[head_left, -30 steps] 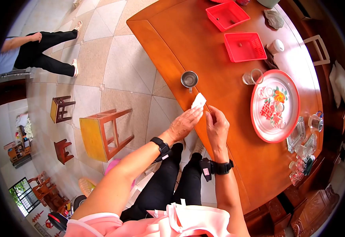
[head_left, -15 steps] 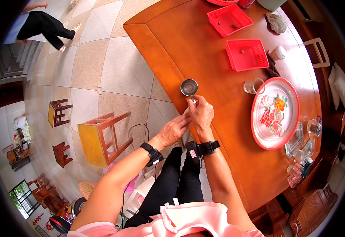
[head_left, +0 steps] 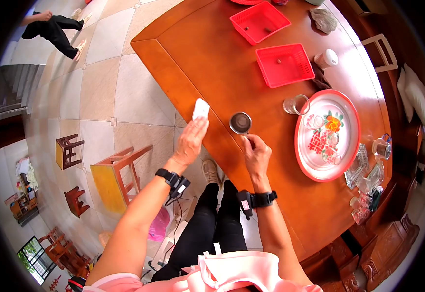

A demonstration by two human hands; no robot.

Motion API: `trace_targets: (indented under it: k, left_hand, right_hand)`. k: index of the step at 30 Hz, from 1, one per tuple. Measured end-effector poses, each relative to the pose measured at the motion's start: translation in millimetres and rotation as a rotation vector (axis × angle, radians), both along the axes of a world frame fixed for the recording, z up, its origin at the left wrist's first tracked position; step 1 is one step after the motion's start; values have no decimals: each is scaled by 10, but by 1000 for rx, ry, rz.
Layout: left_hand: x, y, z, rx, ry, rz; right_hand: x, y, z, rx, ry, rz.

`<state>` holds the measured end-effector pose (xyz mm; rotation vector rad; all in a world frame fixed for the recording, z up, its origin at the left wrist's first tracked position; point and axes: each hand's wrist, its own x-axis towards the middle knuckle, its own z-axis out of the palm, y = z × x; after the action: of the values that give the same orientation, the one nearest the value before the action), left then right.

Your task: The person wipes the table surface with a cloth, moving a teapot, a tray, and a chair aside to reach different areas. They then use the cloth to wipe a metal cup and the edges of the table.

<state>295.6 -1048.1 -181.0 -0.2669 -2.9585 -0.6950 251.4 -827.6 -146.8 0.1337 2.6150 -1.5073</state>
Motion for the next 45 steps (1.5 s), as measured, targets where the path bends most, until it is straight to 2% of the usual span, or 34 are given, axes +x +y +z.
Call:
trace_targets:
  k: [5, 16, 19, 22, 24, 28, 30, 32, 36, 40, 45]
  left_hand:
    - [-423, 106, 83, 28, 9, -25]
    - [-655, 1116, 17, 197, 14, -615]
    - [-763, 1135, 18, 128, 46, -638]
    - [-932, 976, 26, -22, 120, -545]
    - [-1081, 804, 41, -20, 106, -406]
    - [-1277, 338, -5, -213, 176, -171]
    - [-1300, 191, 8, -139, 117, -15]
    - [-1258, 123, 3, -83, 60, 37]
    - [-993, 283, 34, -141, 78, -88]
    - [-524, 665, 133, -87, -14, -284]
    - [-86, 991, 217, 51, -102, -411]
  right_hand:
    - [314, 557, 50, -29, -91, -133]
    - [713, 1096, 99, -62, -159, -304]
    - [756, 1140, 71, -75, -171, -336]
    - [769, 1170, 49, -82, -172, -349]
    - [778, 1196, 35, -86, -169, -347]
    - [790, 1234, 4, -94, -148, -339]
    - [791, 1243, -1, -106, -150, -337]
    - [787, 1254, -5, -127, -166, -339]
    - [776, 1250, -11, -193, -203, -367]
    - [787, 1257, -31, -218, -217, -354]
    - [821, 1266, 38, -244, -235, -354]
